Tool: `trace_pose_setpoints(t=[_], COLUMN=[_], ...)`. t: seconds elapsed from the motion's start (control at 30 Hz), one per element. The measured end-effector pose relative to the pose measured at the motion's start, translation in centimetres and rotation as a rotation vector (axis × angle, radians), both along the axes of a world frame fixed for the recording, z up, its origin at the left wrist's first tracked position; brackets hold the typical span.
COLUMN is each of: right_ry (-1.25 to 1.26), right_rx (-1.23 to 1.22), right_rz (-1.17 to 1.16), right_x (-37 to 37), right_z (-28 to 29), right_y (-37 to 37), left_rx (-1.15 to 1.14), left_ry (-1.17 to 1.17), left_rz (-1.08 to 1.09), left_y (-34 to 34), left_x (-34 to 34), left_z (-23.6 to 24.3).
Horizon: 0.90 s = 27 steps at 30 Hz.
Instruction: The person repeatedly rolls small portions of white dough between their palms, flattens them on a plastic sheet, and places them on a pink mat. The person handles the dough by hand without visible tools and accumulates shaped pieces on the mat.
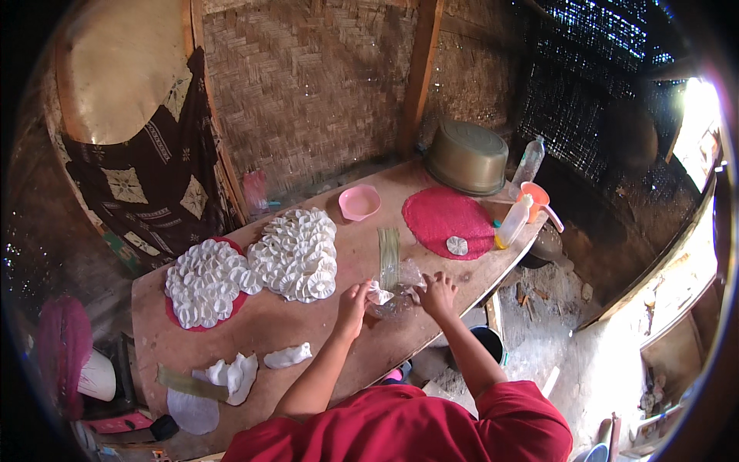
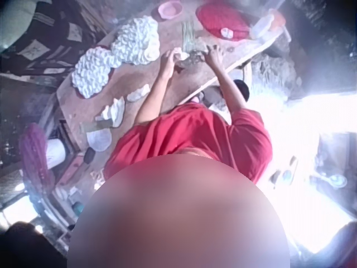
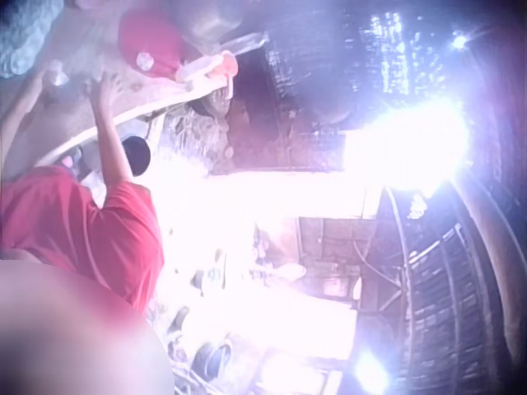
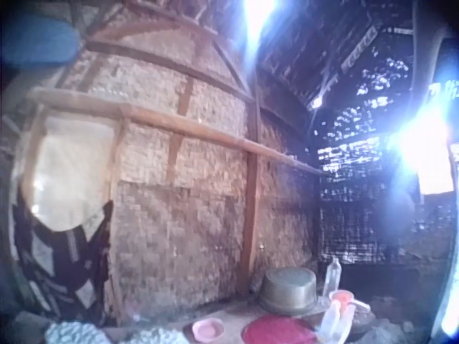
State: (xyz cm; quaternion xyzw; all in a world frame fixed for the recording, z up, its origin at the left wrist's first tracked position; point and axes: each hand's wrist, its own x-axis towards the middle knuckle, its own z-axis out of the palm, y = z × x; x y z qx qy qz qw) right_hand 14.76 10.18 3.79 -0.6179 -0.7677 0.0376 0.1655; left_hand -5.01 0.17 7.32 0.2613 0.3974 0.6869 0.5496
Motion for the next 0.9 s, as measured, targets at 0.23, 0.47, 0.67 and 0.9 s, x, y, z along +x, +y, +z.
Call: trace_pose_setpoints(t=[0.23, 0.47, 0.67, 0.9], right_ry=[1.629, 1.224, 0.494, 0.390], right_rx=[-0.852, -0.438, 0.278, 0.285], right_rz=[0.152, 0.222, 0.643, 0.834], right_x=[-5.2, -5.8, -4.9, -4.1], right_z=[-0.4, 5.9, 11.3, 14.0], right_y=[-2.7, -5.1, -6.6, -5.5], left_rx=[0.034, 0.141, 0.188, 0.269], left_ry=[-0.009, 0.280, 0.502, 1.033], left_rz=[0.130, 0.161, 0.021, 0.044], left_y=[0.2, -0.2, -0.9, -1.7], left_x=[0.6, 1.2, 0.4, -0.9], left_z=[0.1, 0.6, 2.6, 4.6])
